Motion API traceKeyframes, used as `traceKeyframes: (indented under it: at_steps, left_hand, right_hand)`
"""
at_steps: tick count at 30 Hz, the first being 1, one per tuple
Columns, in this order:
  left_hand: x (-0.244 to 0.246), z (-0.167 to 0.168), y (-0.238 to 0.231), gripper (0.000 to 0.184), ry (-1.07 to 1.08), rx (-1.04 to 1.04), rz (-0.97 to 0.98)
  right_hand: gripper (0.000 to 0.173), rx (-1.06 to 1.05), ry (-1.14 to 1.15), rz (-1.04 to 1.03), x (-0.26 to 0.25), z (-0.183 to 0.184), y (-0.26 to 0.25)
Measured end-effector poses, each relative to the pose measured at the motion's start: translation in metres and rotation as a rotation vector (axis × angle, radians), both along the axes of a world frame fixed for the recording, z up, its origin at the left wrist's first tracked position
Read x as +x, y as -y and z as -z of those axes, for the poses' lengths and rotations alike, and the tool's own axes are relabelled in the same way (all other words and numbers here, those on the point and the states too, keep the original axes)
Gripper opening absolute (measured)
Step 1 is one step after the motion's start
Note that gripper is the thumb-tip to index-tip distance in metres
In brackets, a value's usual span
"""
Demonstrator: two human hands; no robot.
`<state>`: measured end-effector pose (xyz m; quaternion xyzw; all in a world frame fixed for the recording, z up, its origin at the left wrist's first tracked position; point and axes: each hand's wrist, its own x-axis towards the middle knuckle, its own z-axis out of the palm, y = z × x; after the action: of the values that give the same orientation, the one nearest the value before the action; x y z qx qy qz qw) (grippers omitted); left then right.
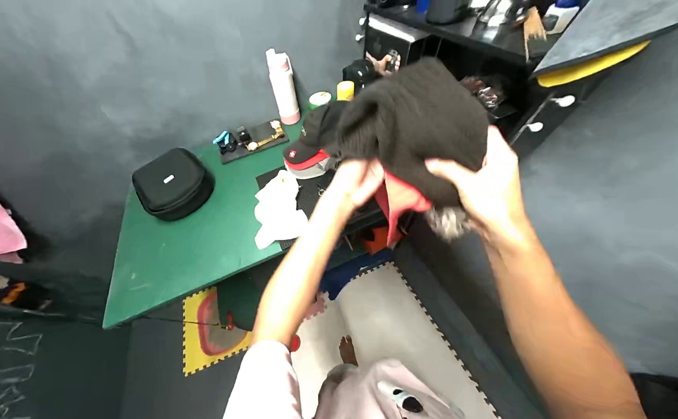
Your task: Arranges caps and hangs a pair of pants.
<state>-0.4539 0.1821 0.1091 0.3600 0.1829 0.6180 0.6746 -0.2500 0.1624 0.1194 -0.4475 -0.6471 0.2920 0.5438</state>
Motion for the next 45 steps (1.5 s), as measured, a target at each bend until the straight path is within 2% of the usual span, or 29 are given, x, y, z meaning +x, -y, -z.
traceKeyframes:
  at_steps: [2, 4, 5, 6, 9, 11, 13, 18, 21, 23, 25, 27, 29, 31, 35, 38, 40, 42, 45]
  left_hand:
    - [-0.035, -0.027, -0.039, 0.036, -0.358, 0.065, -0.069]
    - [-0.067, -0.043, -0.058, 0.064, -0.743, 0.190, -0.064]
    - [-0.083, -0.048, -0.061, 0.064, -0.861, 0.258, -0.054]
    - [-0.098, -0.051, -0.062, 0.053, -0.928, 0.326, -0.054]
    - [-0.132, -0.055, -0.086, 0.044, -1.027, 0.497, -0.167]
    - [-0.149, -0.057, -0.115, 0.029, -1.090, 0.571, -0.334]
    - [-0.166, -0.067, -0.140, 0.027, -1.125, 0.623, -0.442]
    - [-0.199, -0.087, -0.186, 0.028, -1.132, 0.597, -0.437]
    - [-0.225, -0.063, -0.220, 0.029, -1.222, 0.437, -0.364]
    - [-0.245, -0.024, -0.236, 0.033, -1.355, 0.311, -0.314]
    - [-0.259, 0.020, -0.253, 0.035, -1.495, 0.257, -0.303]
    - [-0.262, 0.054, -0.264, 0.031, -1.540, 0.304, -0.302]
    - [-0.259, 0.072, -0.265, 0.031, -1.537, 0.309, -0.310]
    - [-0.254, 0.077, -0.262, 0.032, -1.530, 0.294, -0.315]
    - [-0.246, 0.077, -0.261, 0.030, -1.606, 0.291, -0.392]
    - [-0.242, 0.070, -0.254, 0.032, -1.610, 0.365, -0.529]
    - [-0.235, 0.063, -0.232, 0.034, -1.592, 0.474, -0.648]
    - [-0.218, 0.048, -0.186, 0.037, -1.584, 0.609, -0.713]
    - [-0.170, 0.024, -0.114, 0.037, -1.469, 0.872, -0.737]
  right_hand:
    - [0.061, -0.024, -0.201, -0.020, -0.034, -0.034, -0.041]
    - [0.055, -0.079, -0.442, -0.024, -0.067, -0.056, -0.080]
    - [0.055, -0.110, -0.529, -0.010, -0.082, -0.066, -0.097]
    - [0.058, -0.147, -0.594, 0.006, -0.095, -0.073, -0.111]
    - [0.073, -0.206, -0.640, 0.075, -0.129, -0.087, -0.143]
    - [0.066, -0.216, -0.580, 0.096, -0.142, -0.095, -0.153]
    - [0.056, -0.196, -0.508, 0.112, -0.148, -0.103, -0.160]
    - [0.064, -0.228, -0.347, 0.145, -0.151, -0.120, -0.180]
    - [0.062, -0.391, -0.162, 0.118, -0.158, -0.104, -0.197]
    - [0.058, -0.486, 0.043, 0.062, -0.159, -0.077, -0.207]
    - [0.050, -0.437, 0.269, 0.038, -0.157, -0.050, -0.217]
    - [0.037, -0.259, 0.428, 0.072, -0.151, -0.033, -0.222]
    - [0.043, -0.132, 0.538, 0.080, -0.149, -0.024, -0.228]
    - [0.052, -0.068, 0.596, 0.079, -0.150, -0.019, -0.236]
    - [0.052, -0.072, 0.585, -0.014, -0.152, -0.007, -0.254]
    - [0.049, -0.068, 0.613, -0.132, -0.158, 0.007, -0.256]
    - [0.046, 0.054, 0.610, -0.118, -0.158, 0.020, -0.232]
    - [0.039, 0.211, 0.524, -0.031, -0.144, 0.033, -0.182]
    - [0.027, 0.305, 0.377, -0.006, -0.082, 0.061, -0.097]
